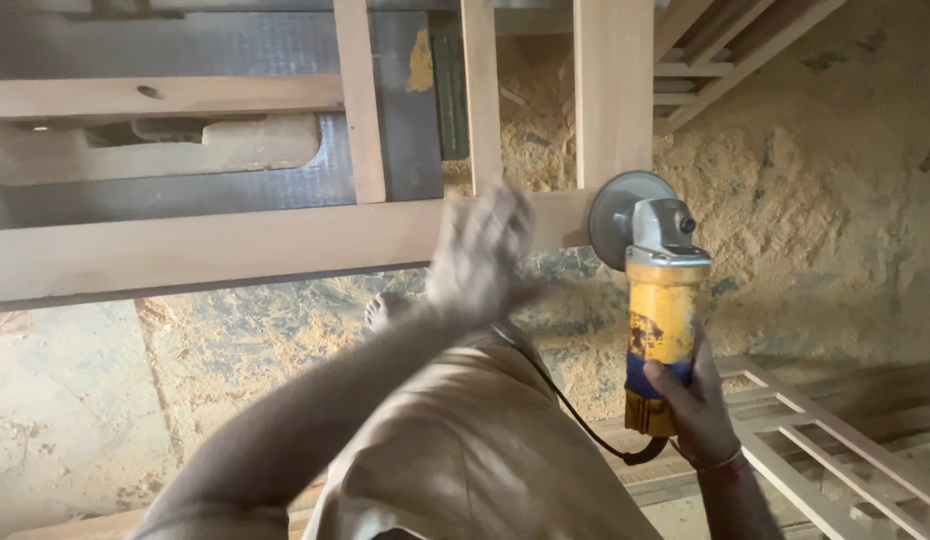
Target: The person uses a handheld power sander to smooth a wooden door frame, moving the tool across different sections and wiping sawdust away by hand.
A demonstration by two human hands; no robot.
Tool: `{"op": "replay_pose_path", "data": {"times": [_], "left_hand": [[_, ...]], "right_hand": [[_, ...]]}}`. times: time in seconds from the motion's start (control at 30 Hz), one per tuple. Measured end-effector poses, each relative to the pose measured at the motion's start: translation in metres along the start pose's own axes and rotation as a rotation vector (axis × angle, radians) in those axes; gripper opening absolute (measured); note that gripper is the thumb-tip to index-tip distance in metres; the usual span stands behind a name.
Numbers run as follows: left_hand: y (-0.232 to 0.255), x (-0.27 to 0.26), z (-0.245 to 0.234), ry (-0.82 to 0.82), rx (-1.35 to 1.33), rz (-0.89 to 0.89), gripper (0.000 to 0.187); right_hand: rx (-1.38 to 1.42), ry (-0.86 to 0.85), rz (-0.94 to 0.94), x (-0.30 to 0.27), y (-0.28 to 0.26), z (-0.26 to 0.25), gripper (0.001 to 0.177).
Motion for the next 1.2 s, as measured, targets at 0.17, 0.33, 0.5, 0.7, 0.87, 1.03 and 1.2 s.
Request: {"op": "replay_pose_path", "data": {"times": [0.17,0.33,0.5,0.7,0.87,1.03,1.2], "left_hand": [[-0.032,0.002,-0.021,-0.246,0.111,-0.087,0.123],[-0.031,-0.066,0.000,-0.339,0.047,-0.080,0.115],[-0.010,-0.134,0.020,-0.442,-0.711,-0.342,0.089],[-0.012,-0.140,0.029,-0.153,-1.523,-0.577,0.069],[-0.054,-0.113,0.021,0.094,-1.631,-0.627,0.057],[-0.081,-0.062,-0.012,0.390,-1.855,-0.477,0.056],[-0.114,-0.019,-0.048,0.423,-1.895,-0.467,0.056]], "right_hand": [[0.017,0.015,-0.008,-0.005,0.007,0.002,0.079],[-0.098,-0.030,-0.017,-0.009,-0.002,0.030,0.082],[-0.223,-0.195,-0.046,-0.005,-0.026,0.090,0.094],[-0.494,-0.347,-0.329,0.002,-0.062,0.179,0.090],[-0.408,-0.396,-0.350,0.025,-0.084,0.214,0.092],[-0.340,-0.405,-0.466,0.071,-0.138,0.227,0.089],[-0.355,-0.421,-0.304,0.122,-0.179,0.236,0.089]]}}
Point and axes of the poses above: each hand's wrist, its own x-axis towards the middle knuckle, its own z-axis out of the palm, y = z × x, the point moved 7 cm from there along x, towards the middle knuckle, and after that the axes turned 14 degrees about -x, right-handed, at the moved point
